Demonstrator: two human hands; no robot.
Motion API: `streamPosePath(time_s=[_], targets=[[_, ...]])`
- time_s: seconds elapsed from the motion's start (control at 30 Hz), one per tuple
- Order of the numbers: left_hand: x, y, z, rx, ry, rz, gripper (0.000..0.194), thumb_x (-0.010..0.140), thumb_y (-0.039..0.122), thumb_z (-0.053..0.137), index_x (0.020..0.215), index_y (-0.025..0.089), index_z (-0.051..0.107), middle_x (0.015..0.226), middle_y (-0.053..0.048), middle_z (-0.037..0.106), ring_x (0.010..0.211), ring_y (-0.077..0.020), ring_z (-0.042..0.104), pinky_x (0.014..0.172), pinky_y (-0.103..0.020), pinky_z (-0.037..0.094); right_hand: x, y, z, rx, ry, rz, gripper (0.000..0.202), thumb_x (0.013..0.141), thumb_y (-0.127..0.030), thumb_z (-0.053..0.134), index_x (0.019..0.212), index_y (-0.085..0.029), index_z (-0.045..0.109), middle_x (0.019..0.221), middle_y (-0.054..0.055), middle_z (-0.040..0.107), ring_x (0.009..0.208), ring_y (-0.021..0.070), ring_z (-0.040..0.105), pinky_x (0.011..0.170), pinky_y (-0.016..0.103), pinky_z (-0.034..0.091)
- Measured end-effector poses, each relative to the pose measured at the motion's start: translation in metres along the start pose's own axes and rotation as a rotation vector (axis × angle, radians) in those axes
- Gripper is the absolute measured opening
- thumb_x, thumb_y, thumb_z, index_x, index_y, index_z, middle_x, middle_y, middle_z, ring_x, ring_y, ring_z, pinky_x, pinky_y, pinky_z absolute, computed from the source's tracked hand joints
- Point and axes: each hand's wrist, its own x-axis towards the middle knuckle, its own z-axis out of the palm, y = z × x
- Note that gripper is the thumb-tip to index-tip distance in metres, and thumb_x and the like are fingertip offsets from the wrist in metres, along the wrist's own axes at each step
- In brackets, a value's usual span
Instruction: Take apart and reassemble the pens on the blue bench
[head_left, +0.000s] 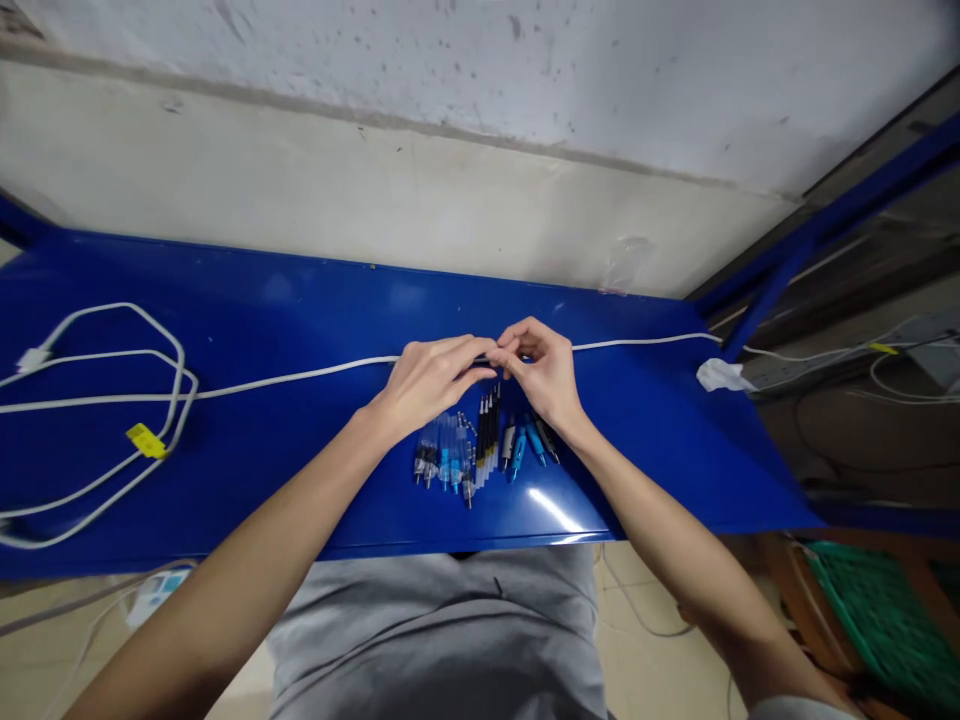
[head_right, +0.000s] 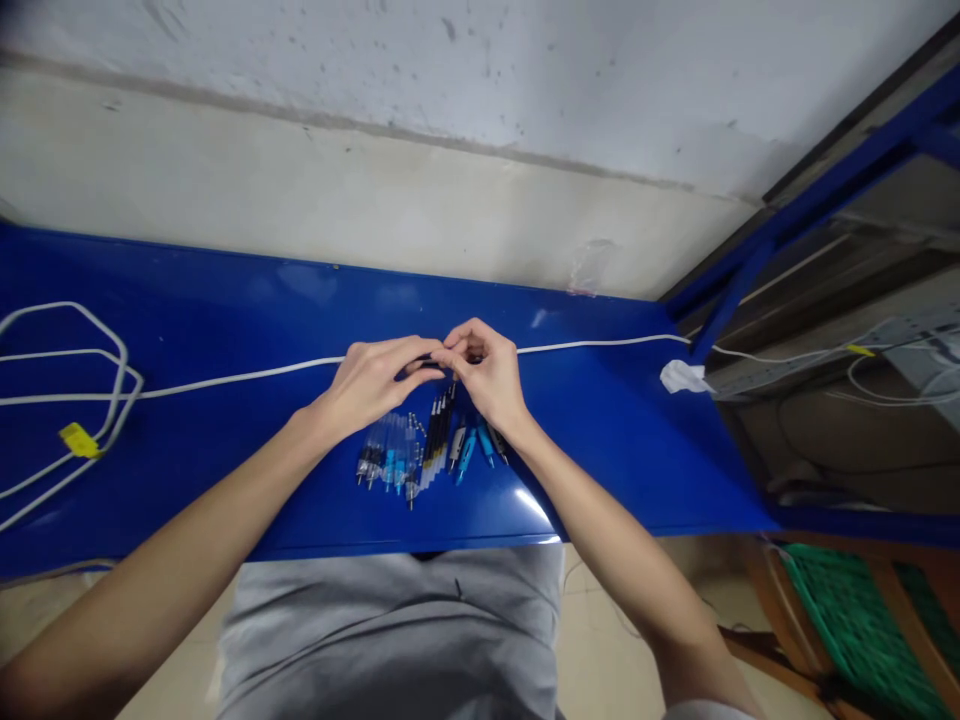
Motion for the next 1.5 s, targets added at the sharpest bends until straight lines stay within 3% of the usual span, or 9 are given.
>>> streamPosePath(time_s=[0.13, 0.3, 0.4, 0.57, 0.73, 0.97, 1.07, 1.2, 1.5], targets=[[0.000, 0.007, 0.000, 0.115, 0.030, 0.041, 0.033, 0.109, 0.036, 0.046, 0.096, 0.021, 0.072, 0.084, -0.002, 0.075, 0.078, -0.0152, 0.071, 0.060, -0.025, 0.040, 0.003, -0.003, -0.004, 0.048, -0.065, 0.033, 0.041, 0.080, -0.056, 0.082, 0.072, -0.019, 0.066, 0.065, 0.000, 0.067, 0.059, 0.0127, 0.058, 0.059, 0.027, 0.047], [0.000, 0.007, 0.003, 0.087, 0.079, 0.007, 0.030, 0.108, 0.035, 0.049, 0.099, 0.021, 0.074, 0.090, -0.002, 0.078, 0.079, -0.0149, 0.073, 0.061, -0.024, 0.042, 0.000, -0.015, -0.030, -0.099, -0.077, 0.028, 0.043, 0.096, -0.056, 0.064, 0.081, -0.018, 0.078, 0.075, 0.004, 0.074, 0.068, 0.0166, 0.063, 0.069, 0.031, 0.050], [-0.001, 0.000, 0.001, 0.048, 0.102, -0.084, 0.028, 0.107, 0.034, 0.050, 0.113, 0.023, 0.076, 0.099, -0.002, 0.080, 0.078, -0.0153, 0.075, 0.063, -0.025, 0.047, -0.025, -0.025, -0.054, -0.395, 0.028, 0.009, 0.029, 0.096, -0.050, 0.067, 0.100, -0.023, 0.079, 0.088, 0.005, 0.076, 0.080, 0.0218, 0.067, 0.078, 0.036, 0.052], [0.000, -0.003, 0.000, 0.043, 0.098, -0.087, 0.032, 0.108, 0.034, 0.047, 0.116, 0.025, 0.077, 0.098, -0.002, 0.080, 0.075, -0.0152, 0.075, 0.061, -0.024, 0.047, -0.077, -0.027, -0.084, -0.755, -0.047, 0.079, 0.026, 0.096, -0.045, 0.067, 0.114, -0.028, 0.074, 0.101, 0.009, 0.072, 0.100, 0.0305, 0.065, 0.089, 0.046, 0.053], [0.001, 0.000, -0.001, 0.024, 0.101, -0.113, 0.028, 0.107, 0.033, 0.049, 0.112, 0.023, 0.075, 0.102, -0.002, 0.080, 0.075, -0.0155, 0.074, 0.063, -0.025, 0.048, -0.094, -0.016, -0.091, -0.769, -0.036, 0.151, 0.018, 0.096, -0.042, 0.066, 0.093, -0.026, 0.073, 0.099, 0.008, 0.072, 0.097, 0.0290, 0.065, 0.087, 0.046, 0.052], [0.000, -0.006, 0.000, 0.031, 0.082, -0.099, 0.026, 0.107, 0.031, 0.049, 0.109, 0.023, 0.074, 0.105, -0.002, 0.080, 0.087, -0.0178, 0.077, 0.069, -0.026, 0.052, -0.054, -0.031, -0.087, -0.704, 0.042, 0.063, 0.020, 0.095, -0.042, 0.068, 0.087, -0.024, 0.073, 0.090, 0.005, 0.076, 0.086, 0.0263, 0.068, 0.089, 0.045, 0.048], [0.000, -0.006, -0.001, 0.039, 0.064, -0.097, 0.027, 0.107, 0.032, 0.049, 0.110, 0.024, 0.074, 0.105, -0.002, 0.080, 0.089, -0.0179, 0.077, 0.068, -0.026, 0.051, -0.016, -0.037, -0.069, -0.639, -0.016, -0.044, 0.018, 0.094, -0.042, 0.070, 0.090, -0.024, 0.074, 0.090, 0.004, 0.077, 0.085, 0.0242, 0.068, 0.085, 0.040, 0.047], [-0.002, -0.009, -0.003, 0.033, 0.055, -0.157, 0.026, 0.106, 0.033, 0.050, 0.109, 0.025, 0.075, 0.105, -0.001, 0.079, 0.089, -0.0180, 0.076, 0.070, -0.027, 0.050, 0.024, -0.016, -0.040, -0.574, -0.072, -0.165, 0.009, 0.092, -0.030, 0.072, 0.094, -0.023, 0.077, 0.093, 0.005, 0.078, 0.092, 0.0241, 0.064, 0.087, 0.038, 0.046], [-0.001, -0.010, 0.001, 0.028, 0.040, -0.198, 0.026, 0.105, 0.032, 0.052, 0.107, 0.026, 0.077, 0.100, -0.001, 0.080, 0.086, -0.0177, 0.075, 0.067, -0.026, 0.047, 0.014, 0.020, -0.034, -0.277, 0.036, -0.068, 0.012, 0.090, -0.034, 0.074, 0.093, -0.024, 0.081, 0.096, 0.005, 0.080, 0.095, 0.0229, 0.065, 0.093, 0.040, 0.046]])
